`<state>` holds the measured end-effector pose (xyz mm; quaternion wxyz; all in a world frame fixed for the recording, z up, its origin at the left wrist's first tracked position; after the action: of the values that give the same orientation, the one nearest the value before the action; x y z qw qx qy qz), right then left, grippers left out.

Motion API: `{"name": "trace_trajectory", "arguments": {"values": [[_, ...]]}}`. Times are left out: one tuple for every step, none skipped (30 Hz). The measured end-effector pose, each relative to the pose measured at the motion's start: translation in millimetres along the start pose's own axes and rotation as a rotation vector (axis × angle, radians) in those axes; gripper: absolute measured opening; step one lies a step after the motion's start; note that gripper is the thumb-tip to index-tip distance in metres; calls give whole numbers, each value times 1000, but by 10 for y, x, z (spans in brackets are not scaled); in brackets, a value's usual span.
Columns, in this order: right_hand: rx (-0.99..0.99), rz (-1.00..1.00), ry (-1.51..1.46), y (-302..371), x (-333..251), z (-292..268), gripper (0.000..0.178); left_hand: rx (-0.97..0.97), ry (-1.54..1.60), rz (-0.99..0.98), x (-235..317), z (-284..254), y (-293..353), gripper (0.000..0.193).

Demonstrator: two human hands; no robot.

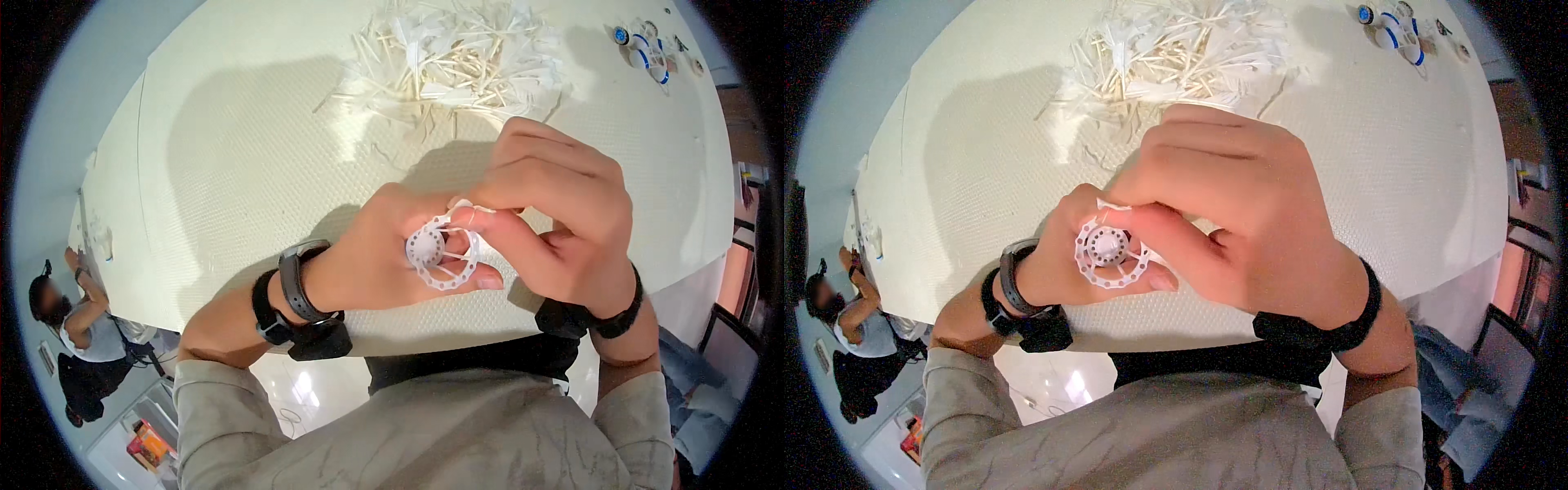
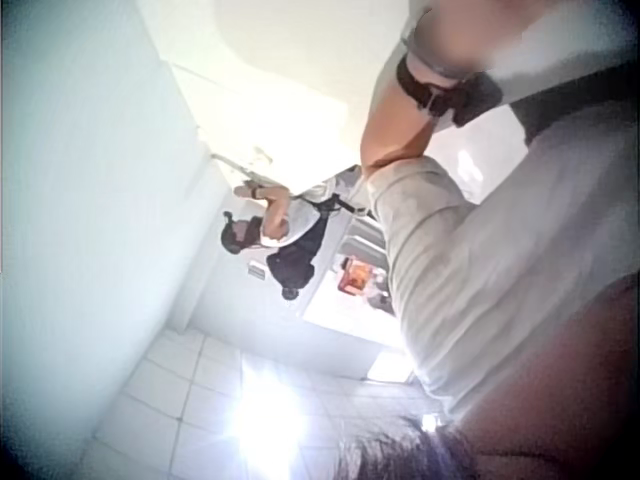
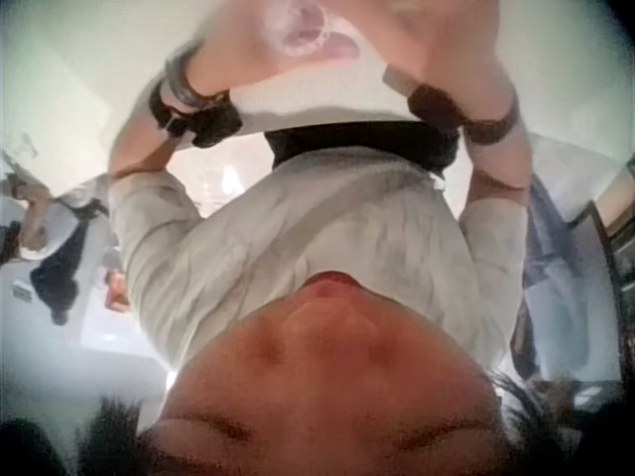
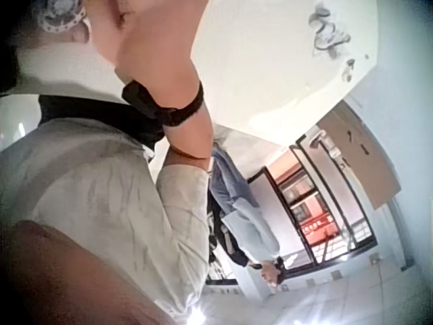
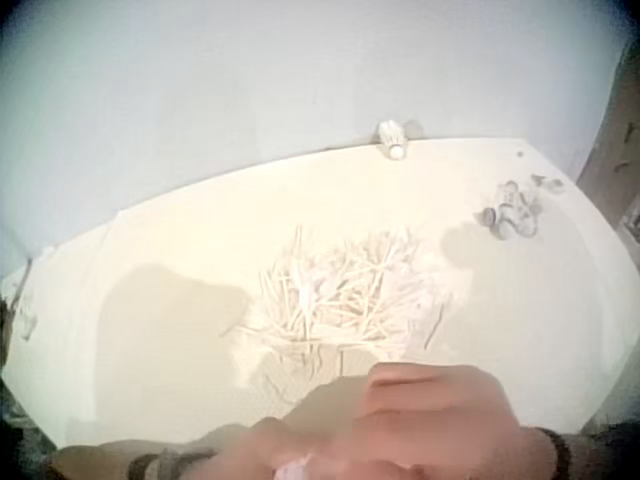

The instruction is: The person inserts white feathers one by one into the holes of a plastic shuttlecock base, then pushes and adjusts them by hand to form the skirt.

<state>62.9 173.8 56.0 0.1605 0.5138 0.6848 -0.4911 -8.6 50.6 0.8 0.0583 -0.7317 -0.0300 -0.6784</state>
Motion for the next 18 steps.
{"name": "trace_trajectory", "arguments": {"values": [[10,7,-18,12,16,4,13,16,-3,12,4,1,3,36],[14,11,-27,22,25,12,12,33,-6,24,7,1,5,36],[19,12,-37,25,35,24,12,34,-7,23,1,5,18,36],[26,14,-47,27,42,37,12,42,-6,29,-4,4,31,37],[29,15,-53,26,43,43,12,49,-5,35,-4,0,39,38],[33,16,-56,24,44,44,12,49,-4,36,3,-9,38,38],[27,16,-62,21,42,46,12,24,-80,-3,1,-12,36,40],[25,16,-65,17,41,44,12,0,-156,-41,2,-14,33,44],[22,16,-70,15,44,46,12,0,-156,-42,35,-23,33,44],[16,11,-58,9,46,44,11,-2,-192,-65,67,-30,31,45],[13,8,-52,7,47,48,11,-4,-227,-89,77,-35,33,45],[11,4,-45,4,45,49,11,-4,-229,-88,80,-38,34,45],[20,6,-55,3,46,53,11,-16,-203,-106,68,-34,36,46],[24,7,-59,9,47,51,11,-28,-177,-125,53,-30,38,47],[29,6,-64,12,49,53,11,-28,-177,-125,27,-32,46,47],[18,30,-51,24,63,52,11,-17,-186,-107,-9,-40,55,45],[14,41,-44,23,53,54,11,-7,-194,-89,-21,-48,60,44],[9,51,-37,19,53,55,11,-7,-196,-89,-9,-53,49,44]]}}
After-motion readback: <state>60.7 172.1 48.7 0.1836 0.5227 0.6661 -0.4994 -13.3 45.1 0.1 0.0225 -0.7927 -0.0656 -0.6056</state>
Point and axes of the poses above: each hand's wrist, its own y-axis away from the middle knuckle, its own z-axis out of the palm, x = y × z, the point moved 5 cm from there along -y, towards the middle knuckle, and after that the axes turned 3 degrees about -x, right-handed, at the moved point
